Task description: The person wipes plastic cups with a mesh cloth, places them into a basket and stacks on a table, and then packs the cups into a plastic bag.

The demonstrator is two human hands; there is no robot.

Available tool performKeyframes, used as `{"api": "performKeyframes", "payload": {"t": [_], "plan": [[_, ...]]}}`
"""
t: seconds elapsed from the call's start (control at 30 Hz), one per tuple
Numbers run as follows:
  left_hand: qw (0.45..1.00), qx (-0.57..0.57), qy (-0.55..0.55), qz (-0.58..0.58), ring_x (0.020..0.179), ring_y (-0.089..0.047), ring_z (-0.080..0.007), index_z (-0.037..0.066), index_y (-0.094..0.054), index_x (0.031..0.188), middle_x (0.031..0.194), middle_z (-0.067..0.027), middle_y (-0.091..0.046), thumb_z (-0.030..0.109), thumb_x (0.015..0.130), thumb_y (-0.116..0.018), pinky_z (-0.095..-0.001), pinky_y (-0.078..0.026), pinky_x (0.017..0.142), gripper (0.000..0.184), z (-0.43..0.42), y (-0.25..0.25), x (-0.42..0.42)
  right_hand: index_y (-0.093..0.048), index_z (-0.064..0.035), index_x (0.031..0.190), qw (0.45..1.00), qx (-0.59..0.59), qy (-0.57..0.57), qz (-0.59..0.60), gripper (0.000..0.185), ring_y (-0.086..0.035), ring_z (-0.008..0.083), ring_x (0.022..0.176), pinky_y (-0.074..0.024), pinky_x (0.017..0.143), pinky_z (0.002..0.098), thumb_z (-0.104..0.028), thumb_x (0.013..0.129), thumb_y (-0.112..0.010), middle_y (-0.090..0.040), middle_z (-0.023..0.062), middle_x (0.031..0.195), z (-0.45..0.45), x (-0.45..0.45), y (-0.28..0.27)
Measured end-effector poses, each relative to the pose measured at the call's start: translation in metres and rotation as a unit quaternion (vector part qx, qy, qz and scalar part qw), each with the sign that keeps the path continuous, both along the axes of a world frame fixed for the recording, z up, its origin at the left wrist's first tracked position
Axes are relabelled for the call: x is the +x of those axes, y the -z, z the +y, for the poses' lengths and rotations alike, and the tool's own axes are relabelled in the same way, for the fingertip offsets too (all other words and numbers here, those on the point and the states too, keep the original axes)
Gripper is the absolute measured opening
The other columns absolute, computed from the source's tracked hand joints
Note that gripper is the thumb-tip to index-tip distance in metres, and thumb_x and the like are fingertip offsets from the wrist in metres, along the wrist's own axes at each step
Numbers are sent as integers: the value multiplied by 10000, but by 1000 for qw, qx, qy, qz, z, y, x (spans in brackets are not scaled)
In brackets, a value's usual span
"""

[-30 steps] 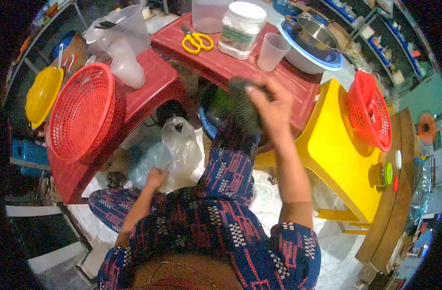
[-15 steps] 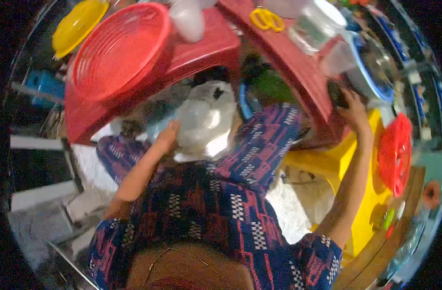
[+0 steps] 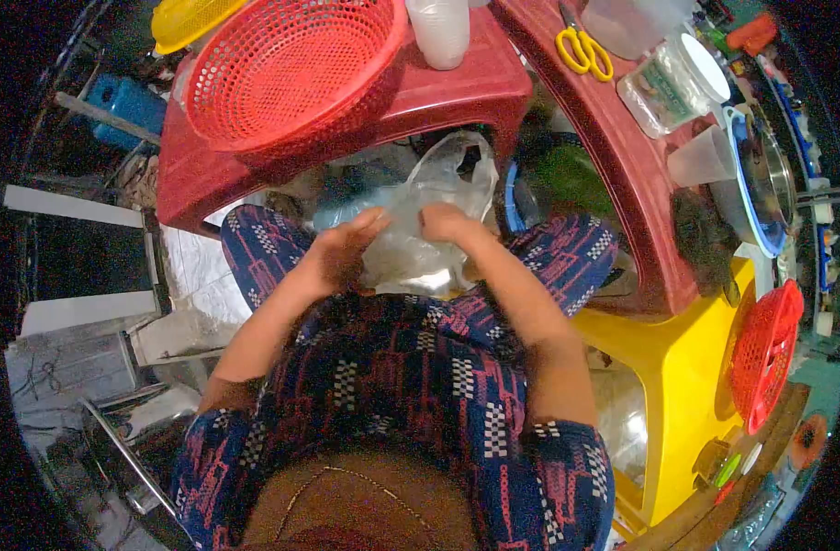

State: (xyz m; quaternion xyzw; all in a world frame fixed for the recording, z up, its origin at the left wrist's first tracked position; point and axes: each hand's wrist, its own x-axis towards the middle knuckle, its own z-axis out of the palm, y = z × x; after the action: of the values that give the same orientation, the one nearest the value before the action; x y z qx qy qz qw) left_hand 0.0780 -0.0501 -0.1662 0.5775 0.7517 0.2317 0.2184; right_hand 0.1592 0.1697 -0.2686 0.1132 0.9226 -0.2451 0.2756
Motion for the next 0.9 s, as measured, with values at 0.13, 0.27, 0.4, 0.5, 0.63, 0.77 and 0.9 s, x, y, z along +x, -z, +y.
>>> {"api": "performKeyframes", "payload": {"t": [0.13, 0.27, 0.4, 0.5, 0.63, 0.77, 0.9], "plan": [[997, 57, -31, -47, 1066, -512, -367, 47, -452, 1228, 1329, -179, -394, -34, 645, -536, -414, -461, 857, 595, -26, -59, -7, -211, -195, 1401, 992, 116, 32, 27, 869, -550, 400, 1048, -470, 872, 418, -229, 686, -702, -251, 288, 1394, 4, 18, -15], [973, 71, -210, 59, 967, -548, -397, 21, -471, 1163, 1194, -222, -497, 18, 659, -563, -448, -461, 812, 513, -45, -58, -17, -81, -219, 1436, 966, 179, 178, 59, 1050, -540, 432, 1045, -471, 871, 423, -153, 627, -747, -182, 271, 1422, 29, 24, -63], [945, -96, -299, 94, 768, -579, -427, -9, -494, 1039, 906, -238, -586, 61, 690, -563, -458, -475, 722, 363, -75, -27, -42, -237, -163, 1407, 968, 165, 153, 110, 910, -554, 406, 1021, -467, 868, 419, -176, 647, -738, -305, 262, 1369, 36, 37, -99], [949, -120, -291, -3, 704, -601, -382, -20, -494, 988, 833, -232, -602, 68, 716, -552, -418, -485, 687, 292, -78, -16, -47, -487, -77, 1256, 973, -6, -25, 231, 670, -586, 353, 976, -471, 841, 397, -223, 653, -738, -546, 228, 1141, 56, 30, -124], [827, 183, -347, -402, 716, -632, -246, 14, -513, 935, 840, -153, -637, 48, 765, -519, -329, -487, 707, 174, -66, 16, -34, -589, -31, 949, 877, -75, 237, 412, 426, -568, 232, 762, -457, 674, 369, -235, 624, -774, -567, 117, 790, 55, -8, -218], [667, 287, -318, -610, 727, -630, -190, 43, -480, 994, 837, -101, -632, 21, 783, -518, -297, -486, 732, 215, -41, -12, -17, -311, -125, 1314, 747, 195, 163, 614, 953, -396, 397, 1176, -403, 934, 462, -196, 523, -838, -330, 202, 1297, 63, -52, -244], [687, 239, -257, -637, 669, -608, -168, 43, -448, 1155, 793, -87, -621, 57, 776, -556, -285, -485, 644, 394, -35, -21, -17, -252, -139, 1348, 755, 175, 167, 610, 1022, -338, 442, 1212, -363, 978, 478, -189, 515, -840, -261, 244, 1340, 61, -80, -218]]}}
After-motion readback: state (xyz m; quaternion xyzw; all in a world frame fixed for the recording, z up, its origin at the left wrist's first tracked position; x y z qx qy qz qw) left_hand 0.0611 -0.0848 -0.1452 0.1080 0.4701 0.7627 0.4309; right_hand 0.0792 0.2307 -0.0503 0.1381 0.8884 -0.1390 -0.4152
